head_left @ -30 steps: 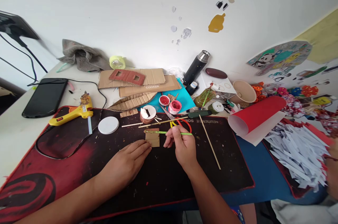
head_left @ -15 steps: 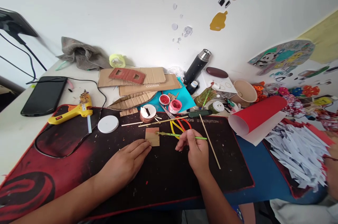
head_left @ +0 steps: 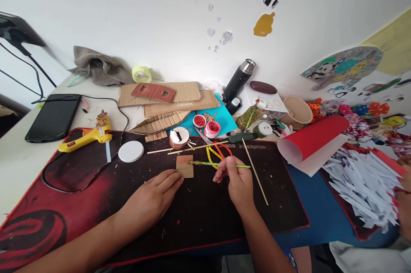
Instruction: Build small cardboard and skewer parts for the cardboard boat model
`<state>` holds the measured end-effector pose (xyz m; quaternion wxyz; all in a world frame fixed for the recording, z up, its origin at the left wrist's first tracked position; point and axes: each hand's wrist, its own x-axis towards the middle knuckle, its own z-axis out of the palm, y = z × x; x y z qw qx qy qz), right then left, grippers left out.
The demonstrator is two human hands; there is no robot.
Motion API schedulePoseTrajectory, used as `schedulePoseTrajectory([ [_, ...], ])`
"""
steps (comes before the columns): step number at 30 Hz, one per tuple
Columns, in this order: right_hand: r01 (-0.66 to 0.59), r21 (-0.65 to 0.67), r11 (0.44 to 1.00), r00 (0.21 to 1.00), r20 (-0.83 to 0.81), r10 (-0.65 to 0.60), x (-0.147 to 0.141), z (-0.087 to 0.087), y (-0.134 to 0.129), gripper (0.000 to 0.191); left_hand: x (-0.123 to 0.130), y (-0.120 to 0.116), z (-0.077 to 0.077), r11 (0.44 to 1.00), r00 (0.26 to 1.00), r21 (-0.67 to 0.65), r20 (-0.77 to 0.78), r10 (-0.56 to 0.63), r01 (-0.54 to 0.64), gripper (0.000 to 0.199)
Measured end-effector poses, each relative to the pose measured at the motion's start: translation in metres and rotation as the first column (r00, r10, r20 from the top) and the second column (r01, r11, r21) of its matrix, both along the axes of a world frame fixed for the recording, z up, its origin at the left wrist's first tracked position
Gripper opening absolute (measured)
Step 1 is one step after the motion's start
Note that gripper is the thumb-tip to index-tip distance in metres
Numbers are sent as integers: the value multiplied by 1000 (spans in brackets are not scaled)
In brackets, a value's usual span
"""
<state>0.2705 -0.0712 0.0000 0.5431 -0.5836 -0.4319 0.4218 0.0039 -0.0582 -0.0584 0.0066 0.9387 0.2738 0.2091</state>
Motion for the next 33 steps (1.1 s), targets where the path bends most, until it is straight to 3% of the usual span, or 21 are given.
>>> schedulePoseTrajectory([
  [6, 59, 9, 998, 998, 1, -59, 6, 2, -2, 56, 0, 0, 1, 1000, 1000, 11, -11, -7, 7, 41],
  [19, -109, 32, 994, 994, -24, 110, -30, -4, 8, 53, 1, 1, 4, 999, 1000, 44, -15, -17, 17, 39],
  [33, -105, 1, 995, 993, -57, 104, -22, -5, 1, 53, 0, 2, 4, 999, 1000, 27, -5, -21, 21, 39],
])
